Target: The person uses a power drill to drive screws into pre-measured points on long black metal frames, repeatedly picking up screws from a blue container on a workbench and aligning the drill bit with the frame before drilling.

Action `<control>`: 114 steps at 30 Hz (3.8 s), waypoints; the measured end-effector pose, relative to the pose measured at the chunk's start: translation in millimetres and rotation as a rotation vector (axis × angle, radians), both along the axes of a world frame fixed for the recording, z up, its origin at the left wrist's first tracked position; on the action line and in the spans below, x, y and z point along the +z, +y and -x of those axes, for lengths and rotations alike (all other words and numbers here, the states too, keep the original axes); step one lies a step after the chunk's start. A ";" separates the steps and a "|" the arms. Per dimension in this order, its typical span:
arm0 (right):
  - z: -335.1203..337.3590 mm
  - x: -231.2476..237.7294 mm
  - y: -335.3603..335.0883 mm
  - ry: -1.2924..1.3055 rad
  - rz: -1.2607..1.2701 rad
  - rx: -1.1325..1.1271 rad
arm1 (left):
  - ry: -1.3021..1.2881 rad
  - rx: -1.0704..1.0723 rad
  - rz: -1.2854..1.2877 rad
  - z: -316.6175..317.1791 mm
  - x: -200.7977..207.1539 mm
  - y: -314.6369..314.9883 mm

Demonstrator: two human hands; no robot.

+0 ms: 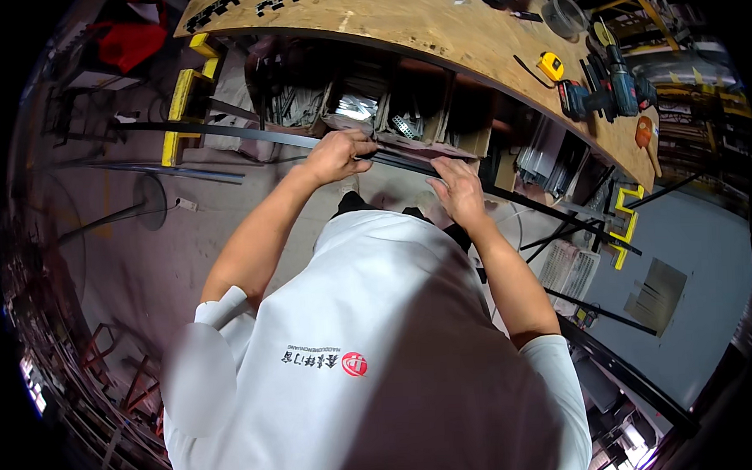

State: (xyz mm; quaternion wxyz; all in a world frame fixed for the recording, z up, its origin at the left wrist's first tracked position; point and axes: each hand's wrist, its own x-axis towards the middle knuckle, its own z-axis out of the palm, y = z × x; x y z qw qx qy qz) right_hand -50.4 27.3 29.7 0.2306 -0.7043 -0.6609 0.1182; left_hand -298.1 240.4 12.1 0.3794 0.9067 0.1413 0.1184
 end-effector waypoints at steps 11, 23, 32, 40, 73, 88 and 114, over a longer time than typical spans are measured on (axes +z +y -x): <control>-23.6 -5.4 -16.3 0.187 -0.001 -0.079 | -0.043 -0.010 0.028 -2.2 1.1 0.7; -21.6 3.9 -17.3 0.080 0.026 -0.094 | 0.059 -0.067 -0.036 -1.8 12.5 9.7; 0.7 50.3 -72.6 -0.006 0.046 -0.558 | -0.140 0.223 -0.162 -165.0 110.4 214.9; 83.1 57.6 -160.1 -0.036 -0.103 -0.969 | 0.407 0.312 -0.413 -317.8 155.0 345.0; -90.9 100.9 -202.6 0.112 -0.263 -0.993 | 0.479 0.286 -0.775 -355.5 94.8 373.8; -199.1 117.5 -87.6 0.500 -0.318 -0.726 | -0.077 0.773 -0.333 -351.8 147.2 318.1; -178.2 188.9 -3.7 0.414 -0.780 -0.808 | -0.561 0.393 2.019 -104.6 100.8 -30.5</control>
